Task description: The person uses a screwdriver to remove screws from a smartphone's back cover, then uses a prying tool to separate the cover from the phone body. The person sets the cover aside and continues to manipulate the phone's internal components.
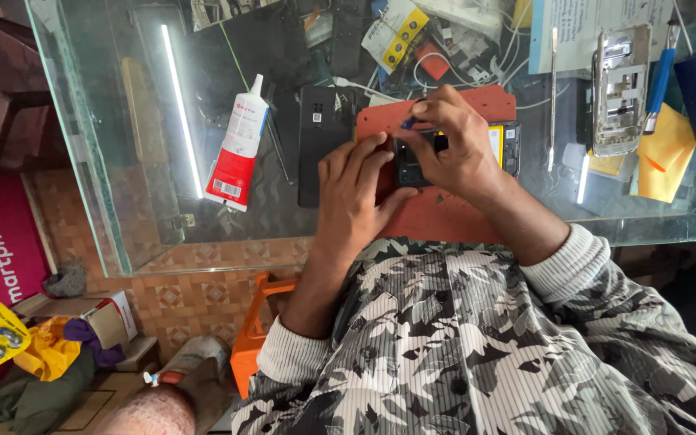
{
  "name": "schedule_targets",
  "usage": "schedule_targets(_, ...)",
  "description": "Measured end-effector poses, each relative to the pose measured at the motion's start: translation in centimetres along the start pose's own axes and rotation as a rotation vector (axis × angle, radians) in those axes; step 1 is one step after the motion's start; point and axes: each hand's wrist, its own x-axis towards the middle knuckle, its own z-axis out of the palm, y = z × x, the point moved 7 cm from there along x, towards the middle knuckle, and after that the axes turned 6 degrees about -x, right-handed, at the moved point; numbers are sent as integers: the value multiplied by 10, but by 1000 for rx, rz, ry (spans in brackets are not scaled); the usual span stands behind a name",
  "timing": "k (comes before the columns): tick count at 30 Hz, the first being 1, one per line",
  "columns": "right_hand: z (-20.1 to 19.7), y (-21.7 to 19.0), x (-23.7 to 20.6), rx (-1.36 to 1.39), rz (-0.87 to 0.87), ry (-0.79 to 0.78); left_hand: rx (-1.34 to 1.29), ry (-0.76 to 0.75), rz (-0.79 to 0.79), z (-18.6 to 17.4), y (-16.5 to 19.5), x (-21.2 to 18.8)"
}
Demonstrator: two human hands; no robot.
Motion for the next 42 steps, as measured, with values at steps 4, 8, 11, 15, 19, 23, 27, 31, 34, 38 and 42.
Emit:
schedule_targets(4, 9, -19, -7, 232, -280, -90, 3, 9, 16, 11, -9, -11)
schedule_targets(8, 11, -11, -9, 5, -146, 19, -9, -4, 33, 13, -10, -19)
schedule_targets(11, 15, -10, -9, 63, -142, -9, -19, -3, 41, 13, -12, -23)
schedule_targets(15, 22, -23, -11, 215, -365, -103, -30, 21, 34, 12, -17, -22)
schedule_targets(19, 18, -9, -7, 10, -163, 6, -14, 16, 43, 13, -17, -24)
schedule_targets(23, 18, -16, -10, 86, -218, -91, -36, 9, 48, 16, -17, -26)
schedule_targets(27, 18, -30, -10, 211, -358, -109, -14, 11, 76, 15, -18, -29)
schedule_targets(31, 16, -19, -3, 91, -152, -38, -29, 2, 68, 18, -17, -27)
schedule_targets(34, 11, -25, -8, 187, -259, -66, -25, -6, 74, 21, -13, -26)
schedule_targets(38, 12, -16, -18, 47, -175, -21, -17, -8, 91, 24, -9, -34)
schedule_targets(42, 22, -16, -31, 211, -254, -75, -28, -11, 73, 28, -12, -45)
